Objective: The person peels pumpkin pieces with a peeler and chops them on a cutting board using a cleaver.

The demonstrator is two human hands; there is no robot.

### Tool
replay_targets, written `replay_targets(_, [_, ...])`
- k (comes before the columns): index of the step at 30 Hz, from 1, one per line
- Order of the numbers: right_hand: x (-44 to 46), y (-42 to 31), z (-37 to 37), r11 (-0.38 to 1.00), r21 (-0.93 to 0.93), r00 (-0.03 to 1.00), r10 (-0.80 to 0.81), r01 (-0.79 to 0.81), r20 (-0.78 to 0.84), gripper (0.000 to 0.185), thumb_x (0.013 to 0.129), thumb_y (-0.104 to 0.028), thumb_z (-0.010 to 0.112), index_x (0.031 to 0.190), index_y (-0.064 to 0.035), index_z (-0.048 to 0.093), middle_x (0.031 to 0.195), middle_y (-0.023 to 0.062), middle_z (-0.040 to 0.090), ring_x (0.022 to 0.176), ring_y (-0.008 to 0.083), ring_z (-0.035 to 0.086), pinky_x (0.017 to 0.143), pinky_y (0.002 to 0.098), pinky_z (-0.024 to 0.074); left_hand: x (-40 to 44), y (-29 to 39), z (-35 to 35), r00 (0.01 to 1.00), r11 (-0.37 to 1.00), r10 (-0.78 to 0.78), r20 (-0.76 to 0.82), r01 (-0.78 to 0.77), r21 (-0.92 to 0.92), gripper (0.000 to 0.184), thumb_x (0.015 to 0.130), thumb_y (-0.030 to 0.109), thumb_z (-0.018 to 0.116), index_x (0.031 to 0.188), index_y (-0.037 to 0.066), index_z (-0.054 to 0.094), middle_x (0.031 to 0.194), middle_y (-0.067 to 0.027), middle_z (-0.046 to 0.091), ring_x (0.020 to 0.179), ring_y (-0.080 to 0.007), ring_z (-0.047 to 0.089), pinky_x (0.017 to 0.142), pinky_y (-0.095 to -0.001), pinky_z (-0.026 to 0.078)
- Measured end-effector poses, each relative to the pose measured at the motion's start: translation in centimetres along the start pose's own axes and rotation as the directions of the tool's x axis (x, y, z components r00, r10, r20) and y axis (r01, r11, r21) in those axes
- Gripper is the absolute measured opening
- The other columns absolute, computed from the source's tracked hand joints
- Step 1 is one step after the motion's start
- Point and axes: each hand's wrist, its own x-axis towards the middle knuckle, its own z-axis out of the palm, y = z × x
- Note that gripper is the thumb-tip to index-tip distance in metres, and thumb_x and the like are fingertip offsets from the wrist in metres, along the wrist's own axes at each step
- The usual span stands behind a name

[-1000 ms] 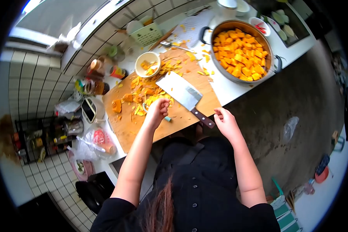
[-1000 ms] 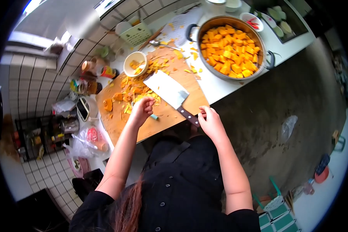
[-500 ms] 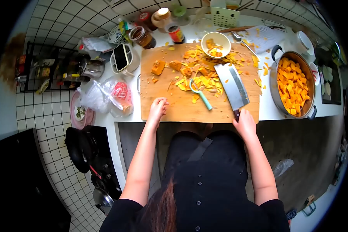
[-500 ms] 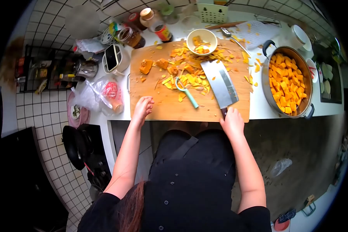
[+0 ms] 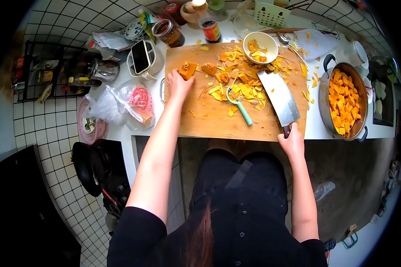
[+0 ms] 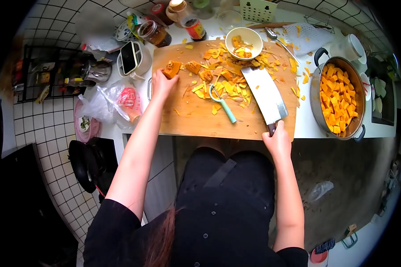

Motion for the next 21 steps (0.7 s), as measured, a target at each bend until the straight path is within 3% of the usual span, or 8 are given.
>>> replay_targets(3, [-0.5, 0.2, -0.5, 0.999, -0.042, 0.996, -0.037, 0.034, -0.087, 0.031, 0.075, -0.024, 0.059, 0.096, -0.0022, 0.049, 0.076, 0.0229, 0.063, 0.074, 0.0414, 0.061, 0.066, 0.0469, 0.0501, 1.2, 0.4, 0.3, 1.000, 1.000, 0.013, 0.016, -0.012, -0.018, 0.067, 0.067, 0.034, 0.075, 0.119, 0.004, 0.047, 0.115, -0.0216, 0.051, 0.111, -0.0372, 0.047, 0.098, -0.0410, 0.038])
replay_targets(9, [-1.7, -0.1, -3.3, 0.989, 0.121, 0.992, -0.076, 0.087, -0.099, 0.024, 0.076, -0.021, 0.058, 0.087, -0.0005, 0.055, 0.075, 0.0220, 0.061, 0.074, 0.0409, 0.060, 0.064, 0.0453, 0.0486, 0.8, 0.6, -0.4, 0.998, 0.990, -0.052, 0.040, 0.057, -0.127, 0.056, 0.069, 0.032, 0.071, 0.110, 0.003, 0.049, 0.106, -0.0216, 0.056, 0.102, -0.0351, 0.054, 0.090, -0.0404, 0.043])
replay_targets(10, [-2.2, -0.2, -4.3, 0.981, 0.170, 0.995, -0.082, 0.091, -0.062, 0.023, 0.075, -0.020, 0.058, 0.083, 0.0009, 0.055, 0.074, 0.0225, 0.060, 0.071, 0.0420, 0.058, 0.063, 0.0433, 0.0477, 0.4, 0.4, -1.0, 0.996, 0.975, -0.064, 0.066, 0.076, -0.209, 0.054, 0.069, 0.031, 0.071, 0.108, 0.002, 0.049, 0.103, -0.0215, 0.057, 0.099, -0.0351, 0.056, 0.087, -0.0402, 0.044])
replay_targets(12, [-3.4, 0.0, -5.2, 0.963, 0.200, 0.983, -0.168, 0.180, -0.074, 0.018, 0.076, -0.015, 0.058, 0.079, 0.0020, 0.052, 0.064, 0.0190, 0.055, 0.056, 0.0338, 0.054, 0.057, 0.0372, 0.0452, -1.0, -0.4, -2.3, 0.989, 0.922, -0.085, 0.121, 0.124, -0.367, 0.050, 0.069, 0.029, 0.071, 0.103, 0.001, 0.048, 0.097, -0.0215, 0.059, 0.092, -0.0350, 0.058, 0.082, -0.0398, 0.047])
replay_targets(15, [-5.0, -0.4, -6.0, 0.905, 0.370, 0.975, -0.221, 0.210, -0.012, 0.015, 0.076, -0.009, 0.057, 0.076, 0.0026, 0.049, 0.057, 0.0128, 0.045, 0.050, 0.0188, 0.042, 0.052, 0.0311, 0.0400, -4.9, -2.1, -3.9, 1.000, 0.893, -0.014, -0.003, 0.011, -0.449, 0.047, 0.070, 0.027, 0.071, 0.100, -0.001, 0.047, 0.089, -0.0198, 0.061, 0.086, -0.0346, 0.060, 0.078, -0.0389, 0.047])
replay_targets(16, [-5.5, -1.1, -6.0, 0.880, 0.428, 0.974, -0.229, 0.207, -0.002, 0.014, 0.077, -0.006, 0.057, 0.074, 0.0027, 0.047, 0.056, 0.0087, 0.040, 0.054, 0.0112, 0.035, 0.051, 0.0284, 0.0365, -6.5, -2.7, -4.2, 0.999, 0.916, -0.005, -0.052, -0.016, -0.401, 0.044, 0.070, 0.022, 0.071, 0.100, -0.001, 0.046, 0.092, -0.0189, 0.059, 0.087, -0.0346, 0.058, 0.078, -0.0392, 0.047])
replay_targets(20, [-5.9, -3.4, -4.3, 0.851, 0.471, 0.946, -0.310, 0.232, 0.093, 0.016, 0.078, -0.010, 0.061, 0.078, 0.0026, 0.051, 0.059, 0.0100, 0.046, 0.054, 0.0134, 0.042, 0.053, 0.0296, 0.0401, -13.1, -4.1, -3.9, 0.967, 0.940, 0.071, -0.246, -0.147, -0.307, 0.043, 0.071, 0.007, 0.070, 0.106, 0.001, 0.045, 0.102, -0.0193, 0.049, 0.097, -0.0380, 0.052, 0.085, -0.0417, 0.045])
replay_targets(21, [-5.9, -4.3, -3.7, 0.846, 0.478, 0.938, -0.327, 0.237, 0.115, 0.017, 0.078, -0.011, 0.061, 0.078, 0.0025, 0.052, 0.059, 0.0102, 0.046, 0.054, 0.0137, 0.042, 0.054, 0.0299, 0.0406, -14.5, -4.1, -4.0, 0.955, 0.952, 0.162, -0.249, -0.218, -0.217, 0.043, 0.071, 0.002, 0.068, 0.107, 0.002, 0.044, 0.103, -0.0191, 0.047, 0.100, -0.0389, 0.049, 0.088, -0.0420, 0.043])
